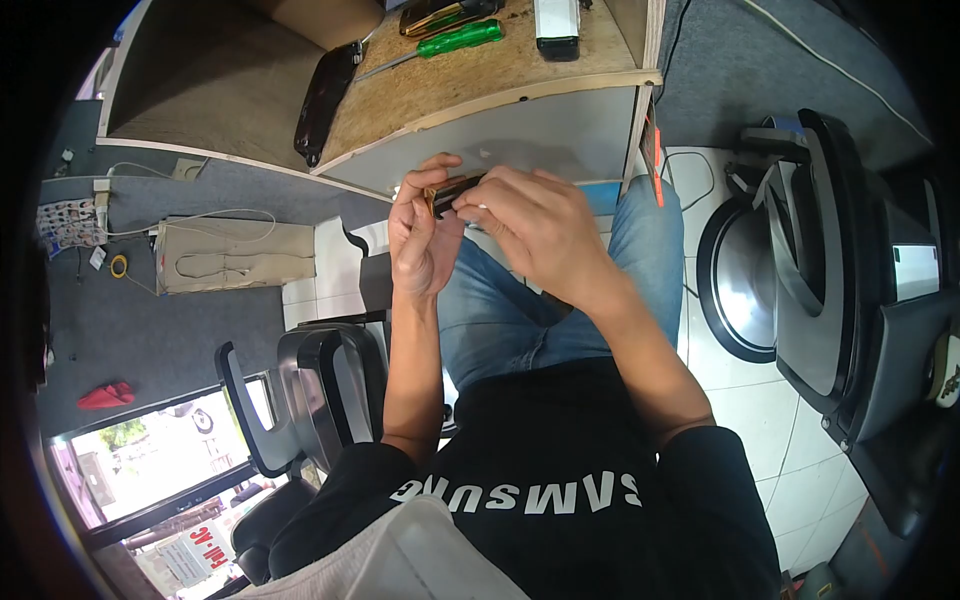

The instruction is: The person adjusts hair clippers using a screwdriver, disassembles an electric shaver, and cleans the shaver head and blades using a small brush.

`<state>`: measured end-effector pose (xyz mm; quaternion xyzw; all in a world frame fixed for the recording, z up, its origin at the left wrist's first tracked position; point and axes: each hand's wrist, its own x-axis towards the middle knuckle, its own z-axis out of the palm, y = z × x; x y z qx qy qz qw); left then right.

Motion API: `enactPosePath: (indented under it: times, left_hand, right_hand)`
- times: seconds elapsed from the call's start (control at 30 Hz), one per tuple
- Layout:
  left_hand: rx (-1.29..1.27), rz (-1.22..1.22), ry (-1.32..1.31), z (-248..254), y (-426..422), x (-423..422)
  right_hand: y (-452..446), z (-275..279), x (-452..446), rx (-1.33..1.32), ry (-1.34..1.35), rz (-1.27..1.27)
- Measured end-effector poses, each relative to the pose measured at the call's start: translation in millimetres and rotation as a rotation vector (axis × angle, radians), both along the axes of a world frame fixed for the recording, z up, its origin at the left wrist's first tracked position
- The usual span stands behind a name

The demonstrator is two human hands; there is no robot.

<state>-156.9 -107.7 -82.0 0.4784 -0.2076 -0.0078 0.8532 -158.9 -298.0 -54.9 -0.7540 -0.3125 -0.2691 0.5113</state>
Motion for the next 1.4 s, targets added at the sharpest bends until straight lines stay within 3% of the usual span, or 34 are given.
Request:
enactPosePath:
  times: [0.7, 0.8, 1.0, 1.1, 1.2, 1.3, 1.4]
  left_hand:
    - [0.012, 0.018, 0.032, -7, 0, -1]
    - [-0.017, 0.009, 0.006, -5, 1, 0]
    - [0.028, 0.027, 0.002, -6, -1, 2]
    - [0.024, 0.021, 0.057, -3, -1, -2]
    - [-0.024, 0.015, 0.017, -7, 0, 0]
    - [-0.050, -0.004, 0.046, -5, -1, -1]
    - [-0.089, -0.035, 0.076, -6, 0, -1]
  right_hand:
    - [-7, 3, 2, -0.102, -0.014, -0.118]
    - [-8, -1, -3, 0.084, 0.110, -0.136]
    - [0, -1, -1, -0.028, 0.010, -0.133]
    - [5, 2, -9, 0.185, 0.179, 0.096]
    - [4, 1, -9, 0.170, 0.175, -0.100]
    - [7, 3, -6, 0.063, 0.034, -0.041]
    - [9, 3, -13, 0.173, 0.101, 0.045]
